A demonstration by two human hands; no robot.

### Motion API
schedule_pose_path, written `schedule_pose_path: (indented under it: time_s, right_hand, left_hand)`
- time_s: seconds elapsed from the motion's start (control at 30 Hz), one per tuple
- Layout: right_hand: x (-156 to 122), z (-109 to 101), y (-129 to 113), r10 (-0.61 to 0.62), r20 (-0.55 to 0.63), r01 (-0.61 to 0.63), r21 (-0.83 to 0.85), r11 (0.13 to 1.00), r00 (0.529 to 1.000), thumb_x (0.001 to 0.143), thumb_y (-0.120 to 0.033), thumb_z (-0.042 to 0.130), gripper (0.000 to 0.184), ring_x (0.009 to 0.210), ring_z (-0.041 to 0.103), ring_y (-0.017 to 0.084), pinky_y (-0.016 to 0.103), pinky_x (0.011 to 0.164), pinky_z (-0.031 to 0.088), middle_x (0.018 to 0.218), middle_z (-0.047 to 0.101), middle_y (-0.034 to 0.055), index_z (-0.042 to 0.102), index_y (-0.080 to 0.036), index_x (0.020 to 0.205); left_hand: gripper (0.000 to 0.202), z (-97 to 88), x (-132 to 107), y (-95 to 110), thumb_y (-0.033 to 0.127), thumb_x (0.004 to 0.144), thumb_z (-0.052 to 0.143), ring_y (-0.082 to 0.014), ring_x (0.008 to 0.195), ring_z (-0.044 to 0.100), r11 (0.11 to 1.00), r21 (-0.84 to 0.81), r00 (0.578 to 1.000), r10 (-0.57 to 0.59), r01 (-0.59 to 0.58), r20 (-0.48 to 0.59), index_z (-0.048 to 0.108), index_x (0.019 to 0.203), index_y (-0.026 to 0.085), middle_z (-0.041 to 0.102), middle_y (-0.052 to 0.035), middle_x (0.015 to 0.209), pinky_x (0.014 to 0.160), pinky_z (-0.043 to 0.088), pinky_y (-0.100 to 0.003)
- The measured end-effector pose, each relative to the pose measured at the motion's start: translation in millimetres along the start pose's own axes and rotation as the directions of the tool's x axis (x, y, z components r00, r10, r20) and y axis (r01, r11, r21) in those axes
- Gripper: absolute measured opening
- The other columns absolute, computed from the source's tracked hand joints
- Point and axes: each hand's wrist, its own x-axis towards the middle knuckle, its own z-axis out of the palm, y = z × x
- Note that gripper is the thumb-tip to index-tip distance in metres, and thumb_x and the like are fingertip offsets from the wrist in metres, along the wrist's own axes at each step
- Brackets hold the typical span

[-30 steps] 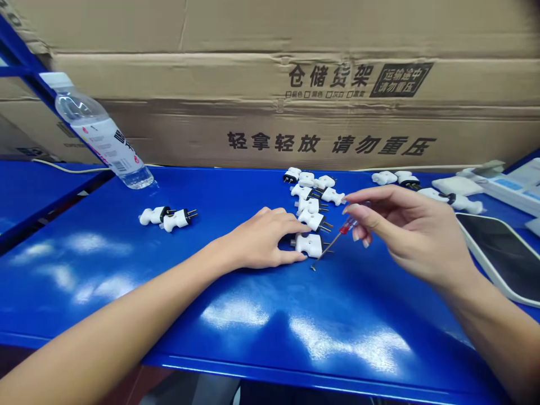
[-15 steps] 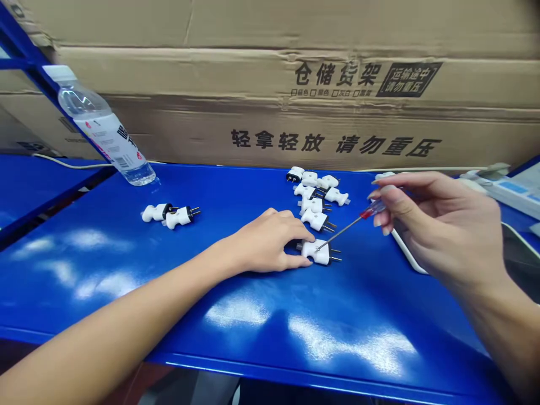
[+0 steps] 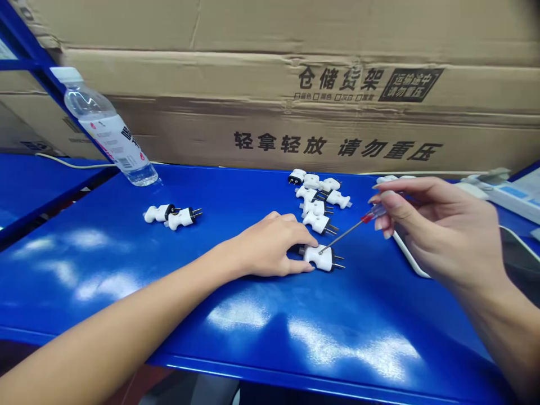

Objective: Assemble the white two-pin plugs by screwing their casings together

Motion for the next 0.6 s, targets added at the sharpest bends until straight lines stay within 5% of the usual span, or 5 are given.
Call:
schedule_pose_path:
  time_s: [0.6]
  right_hand:
    - [0.3,-1.8,2.5,0.051,0.034,-0.053,0.037,0.998,0.998,0.080,-0.037,0.076,0.020,0.052,0.062,0.012,0.024,0.046,0.053,0.070,0.071,0.0006,0.075,-0.021,0.094]
  left_hand:
    - [0.033,-0.9,-1.6,0.5,0.036,0.087,0.070,-0.0237,0.109,0.060,1.000,-0.011,1.000,0.024,-0.024,-0.009,0.067,0.119,0.027,0.072,0.0002,0.114,0.092,0.039,-0.034]
